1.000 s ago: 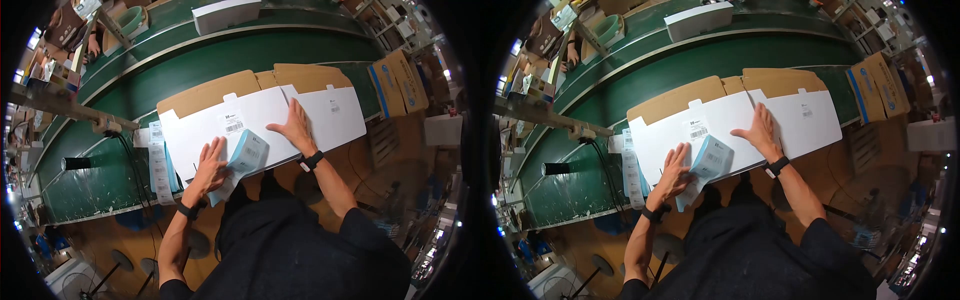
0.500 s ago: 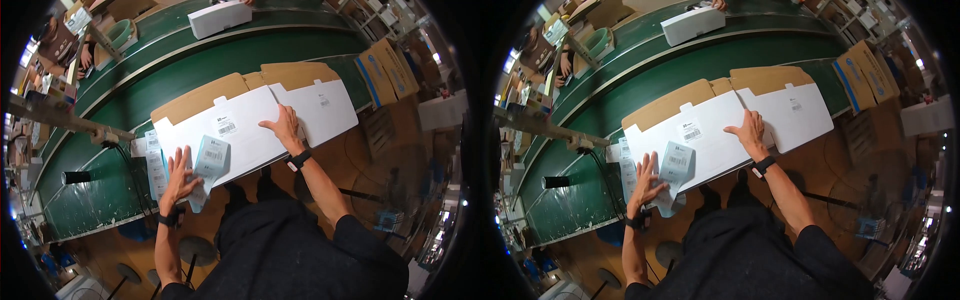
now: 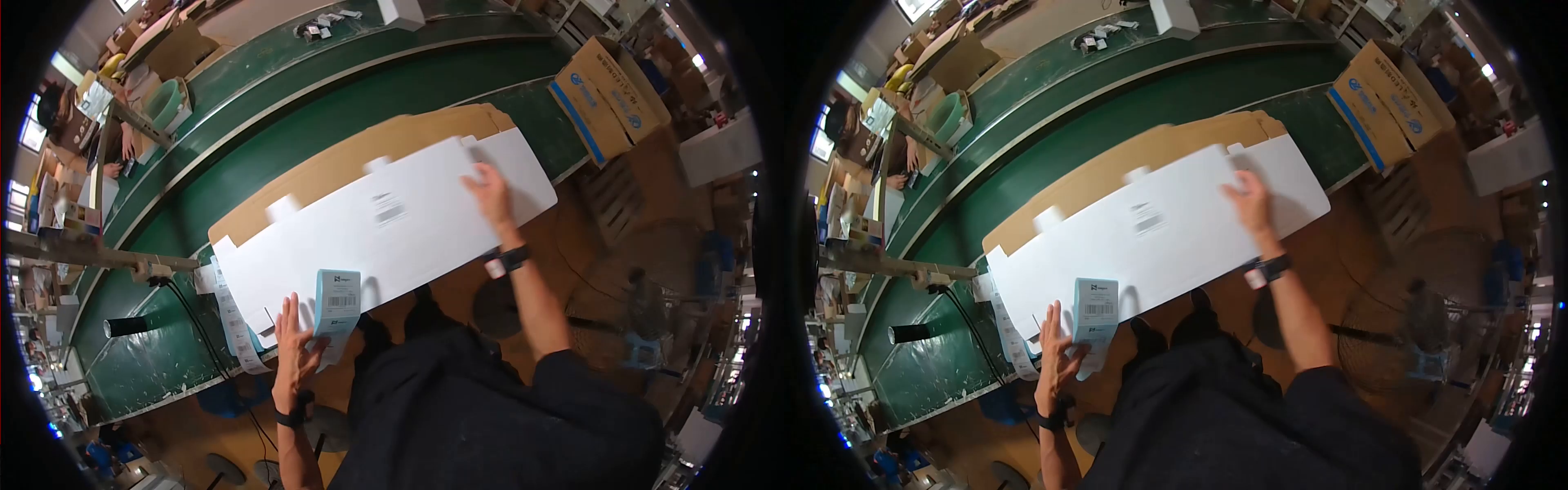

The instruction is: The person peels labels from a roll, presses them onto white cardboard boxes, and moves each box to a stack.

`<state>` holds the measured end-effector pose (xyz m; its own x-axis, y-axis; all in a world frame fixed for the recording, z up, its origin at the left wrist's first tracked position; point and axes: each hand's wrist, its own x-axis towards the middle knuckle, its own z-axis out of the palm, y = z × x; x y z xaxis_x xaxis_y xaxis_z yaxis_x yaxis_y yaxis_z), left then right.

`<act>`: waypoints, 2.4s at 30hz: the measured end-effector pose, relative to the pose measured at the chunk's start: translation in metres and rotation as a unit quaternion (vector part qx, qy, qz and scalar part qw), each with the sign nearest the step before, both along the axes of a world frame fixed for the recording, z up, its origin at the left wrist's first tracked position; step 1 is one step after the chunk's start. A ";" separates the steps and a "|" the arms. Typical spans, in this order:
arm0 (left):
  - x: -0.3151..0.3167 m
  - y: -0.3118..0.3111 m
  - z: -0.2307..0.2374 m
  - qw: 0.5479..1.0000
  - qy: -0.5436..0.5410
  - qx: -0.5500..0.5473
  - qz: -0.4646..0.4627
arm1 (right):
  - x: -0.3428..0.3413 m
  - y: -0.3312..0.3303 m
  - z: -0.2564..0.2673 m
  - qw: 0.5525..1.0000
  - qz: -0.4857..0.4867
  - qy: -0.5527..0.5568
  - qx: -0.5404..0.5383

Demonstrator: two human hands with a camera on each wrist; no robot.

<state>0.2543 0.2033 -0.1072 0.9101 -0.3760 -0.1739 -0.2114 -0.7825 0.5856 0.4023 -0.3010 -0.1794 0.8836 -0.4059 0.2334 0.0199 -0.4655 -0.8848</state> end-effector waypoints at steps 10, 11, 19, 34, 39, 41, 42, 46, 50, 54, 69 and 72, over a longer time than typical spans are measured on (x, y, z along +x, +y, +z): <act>0.026 -0.173 0.053 0.939 0.242 -0.243 0.019 | 0.027 -0.270 -0.027 0.961 -0.058 0.143 -0.228; 0.022 -0.176 0.053 0.943 0.227 -0.243 0.028 | 0.030 -0.259 -0.028 0.942 -0.061 0.124 -0.306; 0.006 -0.165 0.046 0.932 0.230 -0.252 0.125 | -0.008 0.046 0.130 0.821 0.493 0.167 0.233; 0.015 -0.043 0.010 0.810 0.165 -0.468 0.313 | -0.047 0.269 0.141 0.912 0.403 0.045 0.070; 0.009 -0.040 -0.001 0.760 0.241 -0.508 0.327 | -0.045 0.293 0.123 0.940 0.340 0.012 0.017; -0.005 -0.045 -0.002 0.810 0.224 -0.478 0.255 | -0.034 0.293 0.107 0.950 0.310 0.022 -0.005; -0.013 -0.047 -0.009 0.807 0.237 -0.477 0.254 | -0.027 0.289 0.093 0.946 0.322 0.029 0.010; -0.026 -0.050 -0.026 0.739 0.326 -0.512 0.293 | 0.007 0.283 0.055 0.941 0.285 0.177 0.036; -0.026 -0.059 -0.034 0.711 0.320 -0.532 0.330 | 0.033 0.289 0.035 0.949 0.292 0.088 -0.084; -0.024 -0.075 -0.035 0.697 0.291 -0.538 0.374 | 0.048 0.296 0.019 0.953 0.270 0.031 -0.134; -0.043 -0.079 -0.028 0.728 0.341 -0.457 0.380 | 0.053 0.295 0.002 0.910 0.277 0.033 -0.307; -0.067 -0.071 -0.043 0.755 0.358 -0.434 0.338 | 0.055 0.290 0.002 0.896 0.309 0.046 -0.315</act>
